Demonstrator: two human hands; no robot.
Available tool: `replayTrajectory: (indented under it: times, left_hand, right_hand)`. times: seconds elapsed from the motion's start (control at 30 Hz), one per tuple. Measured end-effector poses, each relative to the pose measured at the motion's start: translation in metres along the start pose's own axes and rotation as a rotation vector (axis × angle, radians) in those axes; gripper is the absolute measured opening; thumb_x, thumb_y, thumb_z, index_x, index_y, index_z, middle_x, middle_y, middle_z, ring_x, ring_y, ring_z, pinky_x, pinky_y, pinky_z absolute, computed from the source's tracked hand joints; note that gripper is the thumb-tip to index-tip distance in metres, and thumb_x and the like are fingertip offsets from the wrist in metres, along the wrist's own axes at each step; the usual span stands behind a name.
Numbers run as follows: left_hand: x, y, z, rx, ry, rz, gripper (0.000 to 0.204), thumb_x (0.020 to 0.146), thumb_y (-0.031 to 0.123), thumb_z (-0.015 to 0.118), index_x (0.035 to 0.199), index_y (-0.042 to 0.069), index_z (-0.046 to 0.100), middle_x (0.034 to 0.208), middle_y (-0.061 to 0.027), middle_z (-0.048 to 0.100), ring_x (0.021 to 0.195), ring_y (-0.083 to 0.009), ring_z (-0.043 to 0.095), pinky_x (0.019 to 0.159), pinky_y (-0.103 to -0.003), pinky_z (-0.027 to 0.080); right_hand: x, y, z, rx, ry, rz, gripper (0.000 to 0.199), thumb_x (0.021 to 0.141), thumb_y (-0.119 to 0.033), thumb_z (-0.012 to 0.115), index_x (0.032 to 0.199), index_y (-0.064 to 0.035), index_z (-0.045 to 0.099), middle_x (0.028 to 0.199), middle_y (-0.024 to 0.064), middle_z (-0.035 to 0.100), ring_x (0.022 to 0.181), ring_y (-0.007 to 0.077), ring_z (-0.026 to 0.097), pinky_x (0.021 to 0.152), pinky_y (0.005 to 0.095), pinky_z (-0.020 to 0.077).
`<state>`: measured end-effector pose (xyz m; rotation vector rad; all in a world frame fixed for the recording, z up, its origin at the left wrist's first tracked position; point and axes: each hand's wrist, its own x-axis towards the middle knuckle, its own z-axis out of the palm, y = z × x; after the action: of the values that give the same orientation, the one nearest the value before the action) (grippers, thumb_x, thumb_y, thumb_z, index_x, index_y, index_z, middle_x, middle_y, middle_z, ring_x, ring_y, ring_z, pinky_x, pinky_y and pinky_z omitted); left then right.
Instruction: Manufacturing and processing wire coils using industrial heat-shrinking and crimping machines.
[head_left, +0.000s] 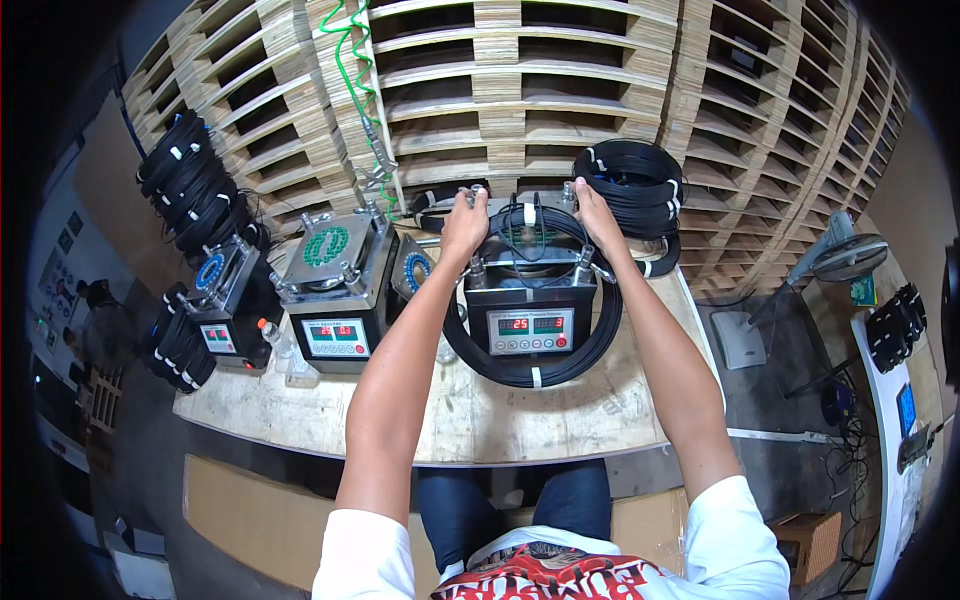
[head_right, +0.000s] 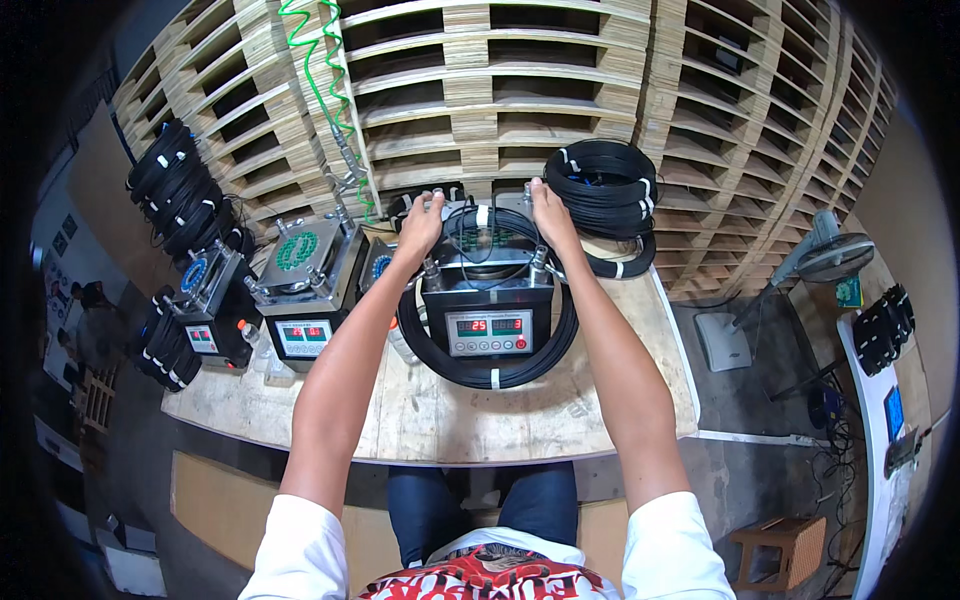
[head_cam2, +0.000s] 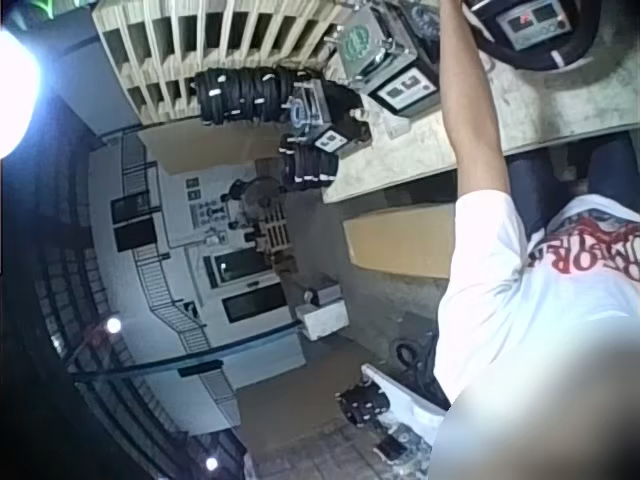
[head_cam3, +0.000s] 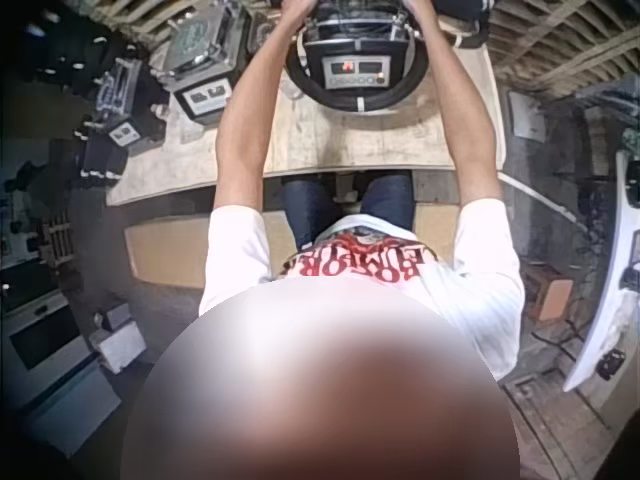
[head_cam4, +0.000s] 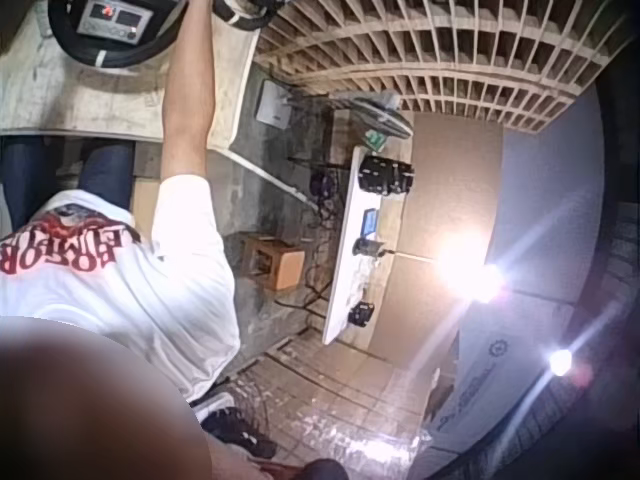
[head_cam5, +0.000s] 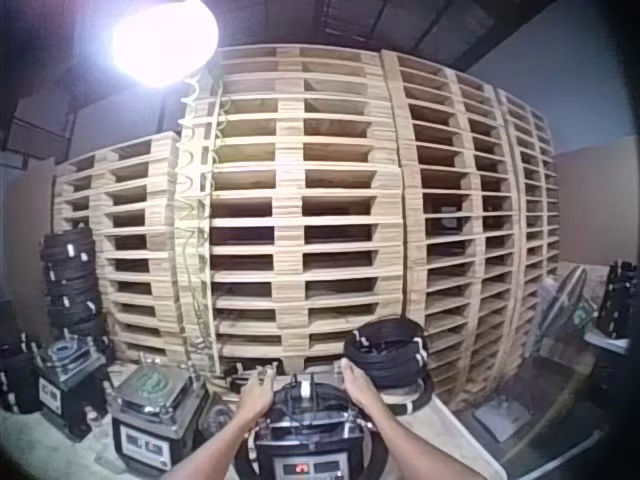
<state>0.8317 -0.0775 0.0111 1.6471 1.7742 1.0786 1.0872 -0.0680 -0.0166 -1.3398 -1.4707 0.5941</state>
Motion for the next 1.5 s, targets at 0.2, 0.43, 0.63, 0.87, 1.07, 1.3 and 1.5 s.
replayTrajectory:
  times: [0.2, 0.43, 0.63, 0.87, 1.07, 1.3, 1.5]
  left_hand:
    - [0.011, -0.022, -0.002, 0.031, -0.013, -0.003, 0.059, 0.097, 0.053, 0.045, 0.142, 0.014, 0.051, 0.134, -0.0243, 0.059, 0.127, -0.0433, 0.054, 0.107, -0.051, 0.042]
    - [0.001, 0.005, -0.002, 0.055, -0.068, -0.087, 0.058, 0.095, 0.056, 0.046, 0.134, 0.015, 0.06, 0.136, -0.0223, 0.059, 0.128, -0.042, 0.054, 0.107, -0.051, 0.041]
    - [-0.004, 0.002, -0.01, 0.086, -0.042, -0.116, 0.054, 0.096, 0.049, 0.047, 0.136, 0.016, 0.06, 0.136, -0.0217, 0.059, 0.129, -0.0417, 0.053, 0.107, -0.05, 0.041]
    - [0.007, -0.005, 0.007, 0.017, -0.032, 0.032, 0.051, 0.095, 0.039, 0.05, 0.139, 0.015, 0.057, 0.132, -0.0237, 0.062, 0.127, -0.0426, 0.055, 0.106, -0.047, 0.043]
    - [0.006, -0.011, -0.004, 0.038, -0.087, -0.038, 0.052, 0.095, 0.044, 0.049, 0.137, 0.015, 0.059, 0.134, -0.0243, 0.06, 0.128, -0.0418, 0.054, 0.109, -0.046, 0.041]
    - [0.008, -0.009, -0.004, 0.139, -0.076, -0.053, 0.055, 0.096, 0.044, 0.048, 0.145, 0.019, 0.051, 0.134, -0.0232, 0.06, 0.127, -0.0419, 0.055, 0.107, -0.048, 0.042]
    - [0.011, -0.013, 0.006, -0.042, -0.06, 0.038, 0.065, 0.088, 0.019, 0.049, 0.152, 0.023, 0.039, 0.127, -0.0269, 0.063, 0.119, -0.0419, 0.061, 0.101, -0.045, 0.046]
  right_hand:
    - [-0.018, -0.032, 0.005, -0.212, 0.044, 0.05, 0.062, 0.105, -0.053, 0.025, 0.124, -0.0052, 0.059, 0.124, 0.0298, 0.061, 0.12, 0.0514, 0.052, 0.101, 0.0519, 0.0417]
    - [-0.009, -0.005, -0.006, -0.134, 0.062, -0.074, 0.06, 0.105, -0.052, 0.029, 0.127, -0.0037, 0.058, 0.118, 0.0253, 0.065, 0.111, 0.0447, 0.061, 0.096, 0.0463, 0.0459]
    - [-0.014, -0.006, -0.005, 0.161, -0.155, 0.013, 0.054, 0.108, -0.043, 0.032, 0.135, -0.0028, 0.057, 0.137, 0.0094, 0.058, 0.095, 0.0168, 0.055, 0.086, 0.0309, 0.0474]
    - [-0.009, 0.008, -0.01, -0.046, -0.026, -0.082, 0.051, 0.108, -0.04, 0.034, 0.127, -0.0005, 0.061, 0.115, 0.0099, 0.067, 0.077, 0.0135, 0.051, 0.078, 0.0287, 0.0467]
    - [-0.031, -0.029, -0.002, -0.19, 0.027, 0.063, 0.051, 0.105, -0.042, 0.031, 0.126, -0.0057, 0.06, 0.12, 0.0291, 0.062, 0.117, 0.0501, 0.055, 0.098, 0.0513, 0.0445]
    - [-0.011, 0.002, 0.0, 0.031, -0.046, -0.066, 0.058, 0.106, -0.047, 0.031, 0.13, -0.0018, 0.059, 0.129, 0.024, 0.062, 0.125, 0.0398, 0.055, 0.105, 0.0408, 0.0411]
    - [-0.004, 0.008, -0.002, 0.018, 0.013, -0.028, 0.06, 0.106, -0.052, 0.03, 0.137, -0.0055, 0.052, 0.134, 0.0243, 0.058, 0.129, 0.0415, 0.051, 0.107, 0.0415, 0.0399]
